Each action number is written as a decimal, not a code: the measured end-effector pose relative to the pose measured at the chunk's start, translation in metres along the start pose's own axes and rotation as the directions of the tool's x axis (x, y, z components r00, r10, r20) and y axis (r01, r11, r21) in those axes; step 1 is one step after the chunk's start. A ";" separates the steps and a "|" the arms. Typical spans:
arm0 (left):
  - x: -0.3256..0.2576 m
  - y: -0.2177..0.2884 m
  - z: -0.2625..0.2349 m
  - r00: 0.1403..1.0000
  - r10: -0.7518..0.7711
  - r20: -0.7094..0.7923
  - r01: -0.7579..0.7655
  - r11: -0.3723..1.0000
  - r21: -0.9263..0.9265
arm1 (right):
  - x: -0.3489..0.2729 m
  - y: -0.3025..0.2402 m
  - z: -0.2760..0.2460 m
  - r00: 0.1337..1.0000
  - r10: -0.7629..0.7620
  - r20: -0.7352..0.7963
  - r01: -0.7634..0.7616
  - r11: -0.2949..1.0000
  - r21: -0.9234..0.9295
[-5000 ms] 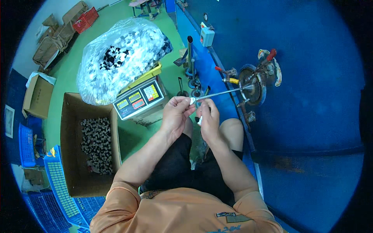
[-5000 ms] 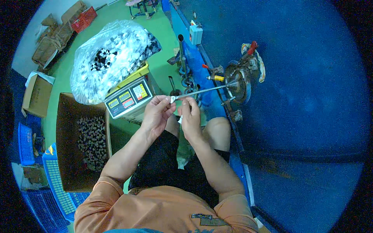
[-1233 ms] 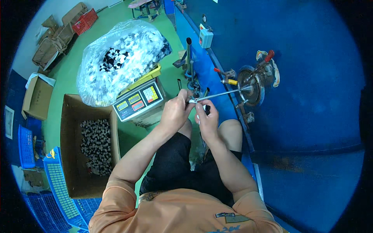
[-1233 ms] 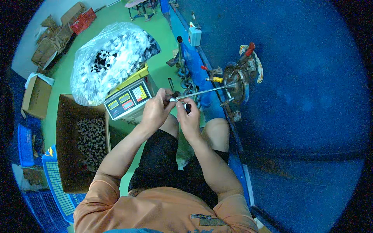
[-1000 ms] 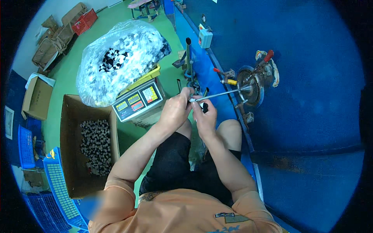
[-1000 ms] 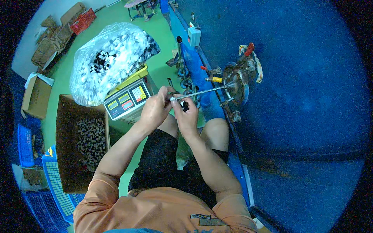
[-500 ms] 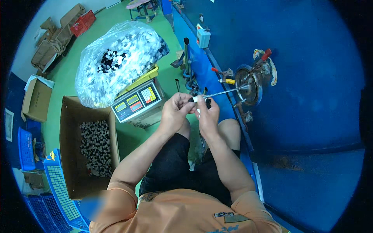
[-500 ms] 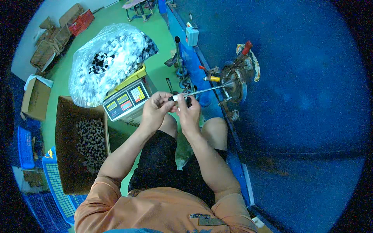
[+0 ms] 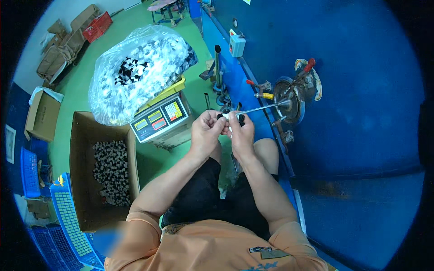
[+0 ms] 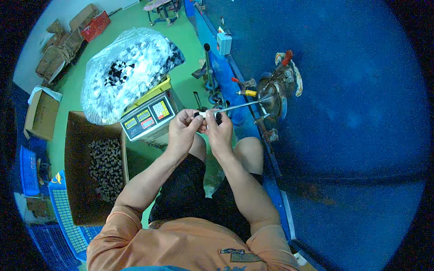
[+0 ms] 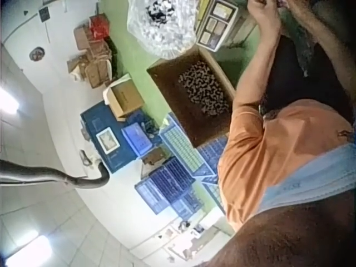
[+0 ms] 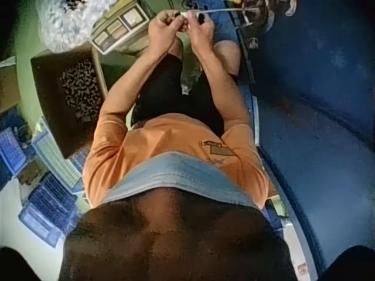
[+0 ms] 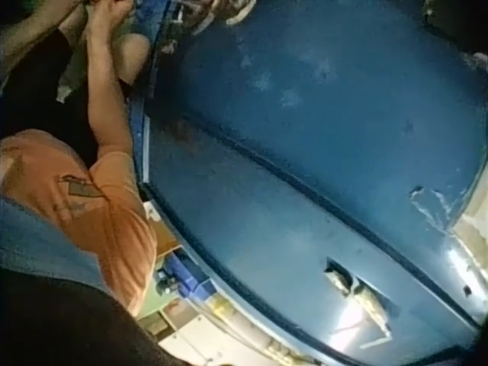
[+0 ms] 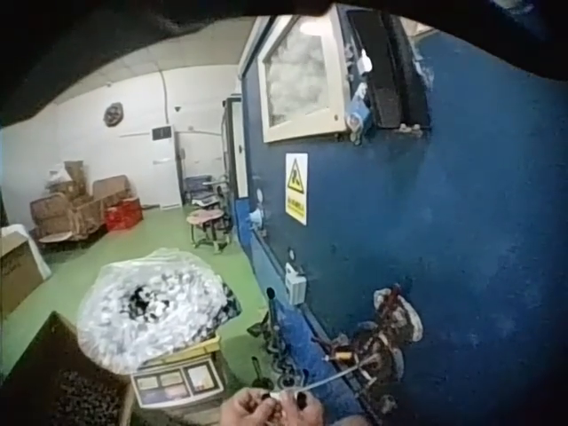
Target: Manually assemble small plastic and metal components onto thin rods at a workstation.
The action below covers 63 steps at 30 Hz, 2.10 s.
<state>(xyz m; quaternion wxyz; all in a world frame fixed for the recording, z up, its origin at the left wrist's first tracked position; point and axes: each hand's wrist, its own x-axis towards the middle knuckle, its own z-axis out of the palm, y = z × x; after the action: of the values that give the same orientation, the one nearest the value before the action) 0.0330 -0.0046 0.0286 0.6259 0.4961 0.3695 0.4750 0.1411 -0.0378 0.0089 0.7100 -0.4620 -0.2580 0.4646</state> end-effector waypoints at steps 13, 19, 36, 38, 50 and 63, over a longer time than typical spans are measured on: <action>-0.037 0.011 -0.062 0.984 0.114 -0.138 -0.061 0.939 0.338 | -0.008 0.024 0.003 0.951 -0.109 0.290 0.290 0.642 -0.709; -0.011 -0.002 -0.023 0.985 0.163 0.053 -0.160 0.766 0.622 | -0.005 0.030 -0.004 0.887 -0.264 0.379 0.454 0.349 -0.820; -0.002 -0.005 -0.018 0.999 0.012 0.042 -0.028 0.910 0.414 | -0.001 0.025 -0.011 0.873 -0.349 0.341 0.463 0.368 -0.806; 0.000 -0.006 -0.021 0.998 -0.006 0.059 -0.018 0.920 0.391 | -0.001 0.025 -0.012 0.870 -0.360 0.338 0.467 0.381 -0.798; 0.013 -0.010 -0.023 0.995 -0.059 0.081 0.072 0.984 -0.164 | 0.000 0.019 -0.015 0.967 -0.251 0.043 0.226 0.766 -0.602; 0.009 -0.004 -0.001 0.998 0.012 0.068 -0.004 0.993 -0.117 | 0.003 0.000 -0.002 1.000 -0.002 -0.026 0.003 1.000 0.024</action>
<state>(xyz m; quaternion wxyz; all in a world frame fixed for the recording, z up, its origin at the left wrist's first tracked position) 0.0355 0.0040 0.0244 0.6642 0.4764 0.3173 0.4808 0.1441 -0.0355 0.0073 0.7195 -0.4591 -0.2437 0.4606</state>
